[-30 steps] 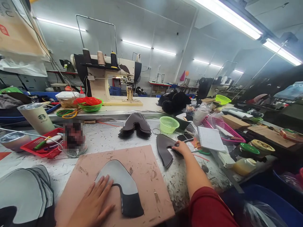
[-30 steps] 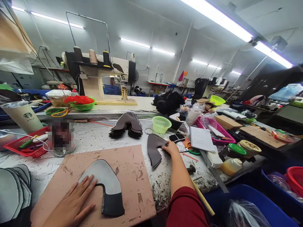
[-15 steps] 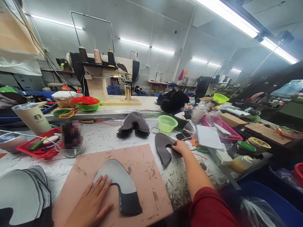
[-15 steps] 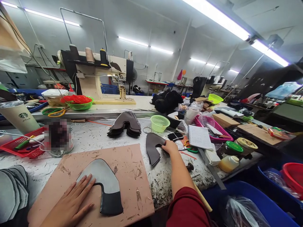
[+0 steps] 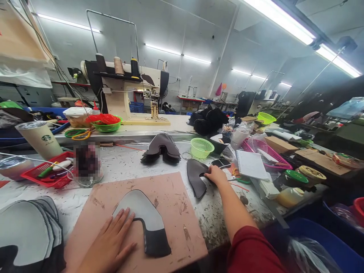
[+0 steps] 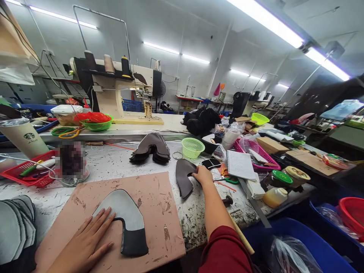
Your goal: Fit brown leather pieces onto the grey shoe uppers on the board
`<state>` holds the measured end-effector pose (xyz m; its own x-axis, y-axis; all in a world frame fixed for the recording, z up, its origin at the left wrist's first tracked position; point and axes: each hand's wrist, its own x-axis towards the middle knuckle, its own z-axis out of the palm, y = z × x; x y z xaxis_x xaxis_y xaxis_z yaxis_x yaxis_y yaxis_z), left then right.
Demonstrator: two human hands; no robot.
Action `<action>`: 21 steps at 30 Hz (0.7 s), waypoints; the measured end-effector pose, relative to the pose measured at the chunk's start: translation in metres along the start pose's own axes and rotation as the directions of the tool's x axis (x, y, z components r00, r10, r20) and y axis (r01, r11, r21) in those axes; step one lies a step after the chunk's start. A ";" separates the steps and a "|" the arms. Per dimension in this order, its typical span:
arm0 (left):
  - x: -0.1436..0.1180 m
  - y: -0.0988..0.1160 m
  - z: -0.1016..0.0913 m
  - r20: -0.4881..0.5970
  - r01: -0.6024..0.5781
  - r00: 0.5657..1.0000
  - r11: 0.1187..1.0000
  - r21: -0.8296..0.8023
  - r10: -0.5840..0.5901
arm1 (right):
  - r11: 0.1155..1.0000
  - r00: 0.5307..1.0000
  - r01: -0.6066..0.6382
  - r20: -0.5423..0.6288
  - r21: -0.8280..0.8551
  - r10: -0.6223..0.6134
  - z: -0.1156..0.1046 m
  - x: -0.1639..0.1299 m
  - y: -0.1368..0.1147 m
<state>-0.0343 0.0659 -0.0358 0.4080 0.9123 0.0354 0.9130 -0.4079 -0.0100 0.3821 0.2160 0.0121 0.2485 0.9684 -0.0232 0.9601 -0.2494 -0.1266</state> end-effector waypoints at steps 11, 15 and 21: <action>0.012 0.014 -0.060 0.300 0.088 0.954 0.971 -0.223 -0.017 | 0.853 0.839 0.517 0.161 0.069 -0.521 -0.028 -0.085 -0.075; 0.017 0.022 -0.074 0.179 0.185 0.978 0.844 -0.503 -0.108 | 0.466 0.488 0.767 0.071 0.441 -0.870 -0.071 -0.156 -0.104; -0.008 0.024 -0.088 0.289 0.291 0.957 0.101 -0.951 -0.037 | 0.199 0.310 0.514 0.035 0.835 -0.950 -0.074 -0.181 -0.113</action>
<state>-0.0166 0.0454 0.0516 0.3576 0.8986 -0.2544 0.2064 0.1896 0.9599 0.2382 0.0686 0.1039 -0.8396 0.5375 0.0782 0.2111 0.4555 -0.8648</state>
